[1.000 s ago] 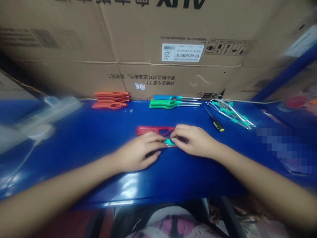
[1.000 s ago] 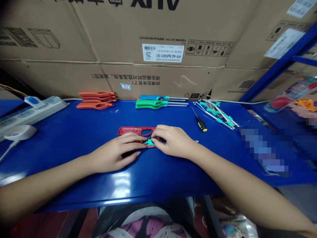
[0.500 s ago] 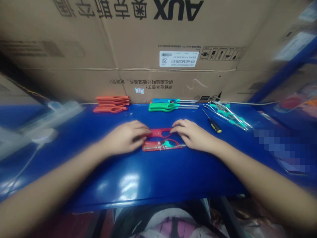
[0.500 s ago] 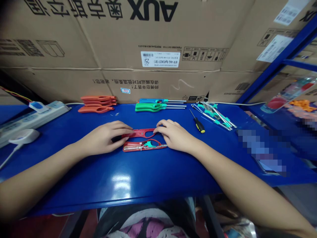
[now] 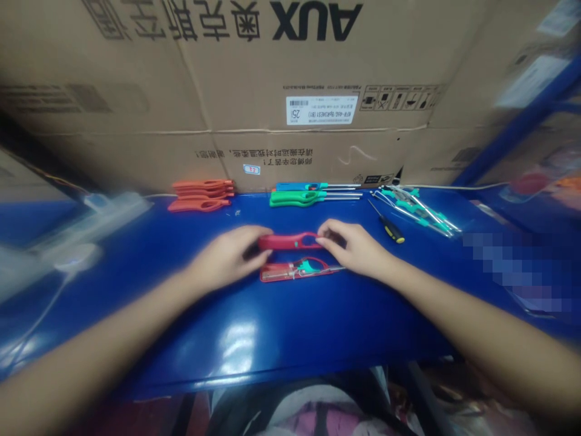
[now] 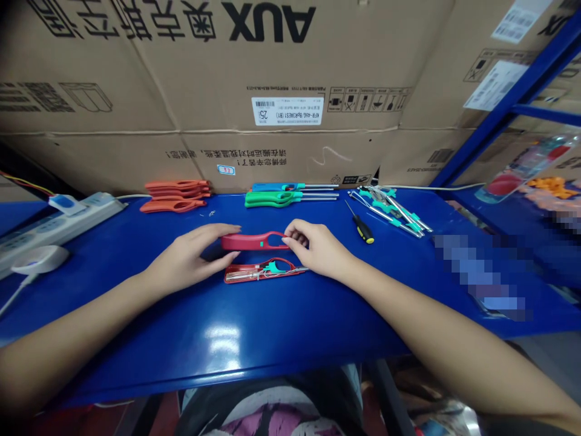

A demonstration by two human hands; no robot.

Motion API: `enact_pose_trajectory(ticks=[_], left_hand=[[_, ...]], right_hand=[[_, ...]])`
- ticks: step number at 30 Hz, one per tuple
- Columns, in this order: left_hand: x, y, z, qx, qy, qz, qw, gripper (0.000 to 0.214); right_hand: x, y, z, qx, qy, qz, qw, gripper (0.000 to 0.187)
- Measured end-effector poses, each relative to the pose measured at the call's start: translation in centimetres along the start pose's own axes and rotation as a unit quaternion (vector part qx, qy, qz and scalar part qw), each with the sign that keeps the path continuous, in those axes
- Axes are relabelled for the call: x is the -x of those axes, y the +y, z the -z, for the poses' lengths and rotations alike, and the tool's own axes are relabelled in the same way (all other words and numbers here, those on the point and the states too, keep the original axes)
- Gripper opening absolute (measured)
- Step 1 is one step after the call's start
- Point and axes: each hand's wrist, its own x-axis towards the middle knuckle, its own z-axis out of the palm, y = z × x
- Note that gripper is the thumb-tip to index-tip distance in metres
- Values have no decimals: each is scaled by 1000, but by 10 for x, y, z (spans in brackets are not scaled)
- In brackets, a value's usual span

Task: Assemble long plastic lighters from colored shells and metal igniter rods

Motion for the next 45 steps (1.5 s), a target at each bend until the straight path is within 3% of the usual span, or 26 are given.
enact_pose_trajectory(ticks=[3, 7, 11, 16, 26, 45], left_hand=[[0, 8, 0, -13, 59, -43, 997, 40], [1, 14, 1, -17, 40, -87, 995, 33], [3, 16, 3, 15, -17, -84, 996, 35], [2, 21, 5, 20, -64, -73, 995, 32], [0, 26, 6, -11, -134, -42, 990, 30], [2, 25, 6, -10, -132, -48, 990, 31]], right_hand=[[1, -4, -1, -111, -1, -67, 992, 14], [3, -9, 0, -180, -51, -87, 979, 18], [5, -11, 3, -59, -102, 22, 993, 31], [6, -7, 2, 24, -121, 117, 985, 35], [6, 0, -4, 77, -123, 149, 978, 39], [7, -2, -3, 115, -130, 148, 974, 38]])
